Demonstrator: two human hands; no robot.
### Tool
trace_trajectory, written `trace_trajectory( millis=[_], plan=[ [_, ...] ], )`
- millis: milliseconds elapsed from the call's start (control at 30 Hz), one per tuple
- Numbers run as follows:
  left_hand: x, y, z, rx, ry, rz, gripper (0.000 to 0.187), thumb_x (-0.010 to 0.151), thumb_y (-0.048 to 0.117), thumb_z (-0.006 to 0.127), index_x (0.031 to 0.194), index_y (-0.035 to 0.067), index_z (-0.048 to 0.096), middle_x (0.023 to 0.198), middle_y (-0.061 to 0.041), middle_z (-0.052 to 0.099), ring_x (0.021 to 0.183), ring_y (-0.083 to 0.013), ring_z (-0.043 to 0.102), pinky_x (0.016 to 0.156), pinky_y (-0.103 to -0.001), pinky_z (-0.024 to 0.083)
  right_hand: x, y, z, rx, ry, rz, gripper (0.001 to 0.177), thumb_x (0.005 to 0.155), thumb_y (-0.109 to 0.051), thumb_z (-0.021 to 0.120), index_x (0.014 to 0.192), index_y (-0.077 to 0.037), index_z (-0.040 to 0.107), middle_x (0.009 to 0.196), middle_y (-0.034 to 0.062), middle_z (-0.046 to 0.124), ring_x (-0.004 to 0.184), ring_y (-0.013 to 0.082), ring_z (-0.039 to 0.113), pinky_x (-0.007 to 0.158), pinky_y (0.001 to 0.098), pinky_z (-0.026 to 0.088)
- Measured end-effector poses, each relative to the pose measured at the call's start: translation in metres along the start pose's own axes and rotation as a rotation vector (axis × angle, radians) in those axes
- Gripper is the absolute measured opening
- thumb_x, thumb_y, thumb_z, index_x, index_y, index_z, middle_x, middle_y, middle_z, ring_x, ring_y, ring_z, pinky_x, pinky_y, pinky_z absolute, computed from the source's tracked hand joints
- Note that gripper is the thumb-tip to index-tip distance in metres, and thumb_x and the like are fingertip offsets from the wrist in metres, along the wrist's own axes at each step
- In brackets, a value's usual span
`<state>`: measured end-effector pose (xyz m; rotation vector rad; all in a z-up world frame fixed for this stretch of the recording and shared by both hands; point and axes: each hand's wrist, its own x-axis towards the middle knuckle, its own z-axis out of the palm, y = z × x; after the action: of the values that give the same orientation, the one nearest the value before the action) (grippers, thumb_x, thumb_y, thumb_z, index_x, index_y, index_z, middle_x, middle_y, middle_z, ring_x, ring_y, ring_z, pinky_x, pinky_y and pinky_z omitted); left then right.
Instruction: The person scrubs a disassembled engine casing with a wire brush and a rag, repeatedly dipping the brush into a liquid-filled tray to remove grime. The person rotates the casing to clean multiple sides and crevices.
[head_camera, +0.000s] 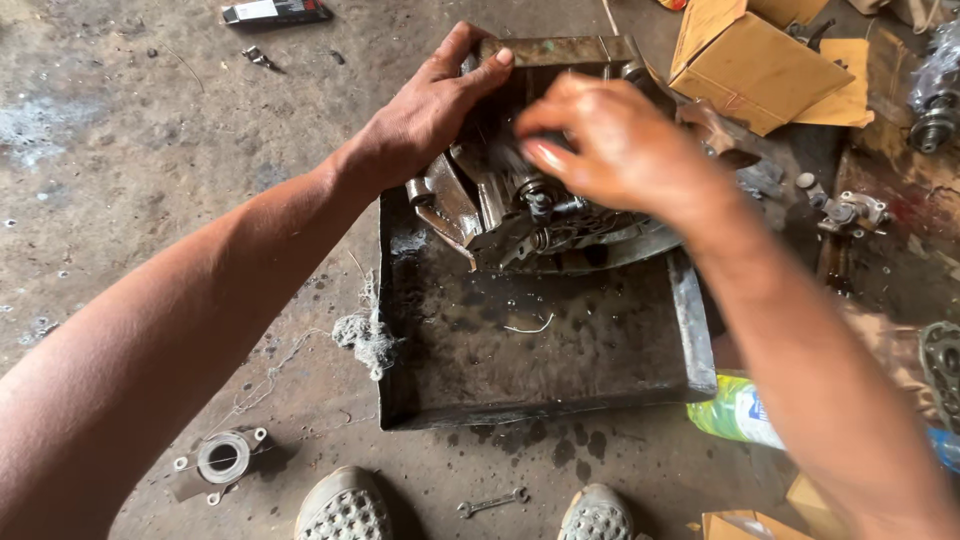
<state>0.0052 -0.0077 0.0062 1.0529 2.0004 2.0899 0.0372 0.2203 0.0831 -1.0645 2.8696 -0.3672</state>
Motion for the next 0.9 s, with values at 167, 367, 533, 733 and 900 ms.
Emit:
trace_trajectory(
  millis=[167, 367, 533, 733, 900],
  plan=[
    [0.005, 0.001, 0.005, -0.056, 0.026, -0.107, 0.044, 0.111, 0.043, 0.040, 0.132, 0.004, 0.045, 0.115, -0.010, 0.056, 0.110, -0.0193, 0.057, 0.099, -0.035, 0.051, 0.007, 0.003, -0.001, 0.012, -0.013, 0.079, 0.025, 0.088, -0.019, 0.081, 0.110, -0.008, 0.074, 0.104, 0.0116, 0.072, 0.087, 0.0278, 0.070, 0.084, 0.0406, 0.057],
    [-0.005, -0.001, -0.004, -0.158, -0.017, -0.101, 0.045, 0.115, 0.042, 0.033, 0.138, 0.005, 0.044, 0.116, -0.008, 0.057, 0.111, -0.0157, 0.055, 0.099, -0.032, 0.050, 0.013, 0.022, 0.020, -0.031, 0.202, -0.147, 0.020, 0.096, -0.016, 0.076, 0.111, -0.002, 0.073, 0.104, 0.0155, 0.071, 0.094, 0.0277, 0.071, 0.086, 0.0395, 0.059],
    [-0.002, 0.002, 0.002, -0.178, 0.012, -0.107, 0.045, 0.114, 0.039, 0.035, 0.139, 0.004, 0.046, 0.123, -0.008, 0.061, 0.117, -0.0154, 0.057, 0.105, -0.033, 0.048, -0.004, 0.011, -0.025, 0.103, 0.020, 0.256, 0.022, 0.094, -0.014, 0.071, 0.113, -0.004, 0.072, 0.109, 0.0157, 0.067, 0.075, 0.0252, 0.071, 0.082, 0.0374, 0.056],
    [-0.015, -0.037, -0.019, 0.406, 0.015, 0.311, 0.044, 0.121, 0.031, 0.031, 0.145, -0.003, 0.046, 0.140, -0.024, 0.052, 0.135, -0.0349, 0.052, 0.122, -0.041, 0.039, 0.045, -0.008, 0.005, -0.112, 0.444, -0.193, 0.024, 0.098, 0.003, 0.066, 0.121, 0.000, 0.073, 0.119, 0.0171, 0.069, 0.102, 0.0290, 0.071, 0.094, 0.0363, 0.059],
    [-0.014, -0.056, -0.021, 0.684, 0.063, 0.483, 0.043, 0.120, 0.019, 0.038, 0.155, -0.007, 0.040, 0.158, -0.031, 0.044, 0.151, -0.0436, 0.039, 0.127, -0.043, 0.030, 0.013, 0.024, -0.003, -0.430, 0.478, -0.245, 0.039, 0.086, 0.009, 0.064, 0.122, -0.003, 0.075, 0.120, 0.0148, 0.068, 0.109, 0.0327, 0.070, 0.099, 0.0369, 0.058]
  ],
)
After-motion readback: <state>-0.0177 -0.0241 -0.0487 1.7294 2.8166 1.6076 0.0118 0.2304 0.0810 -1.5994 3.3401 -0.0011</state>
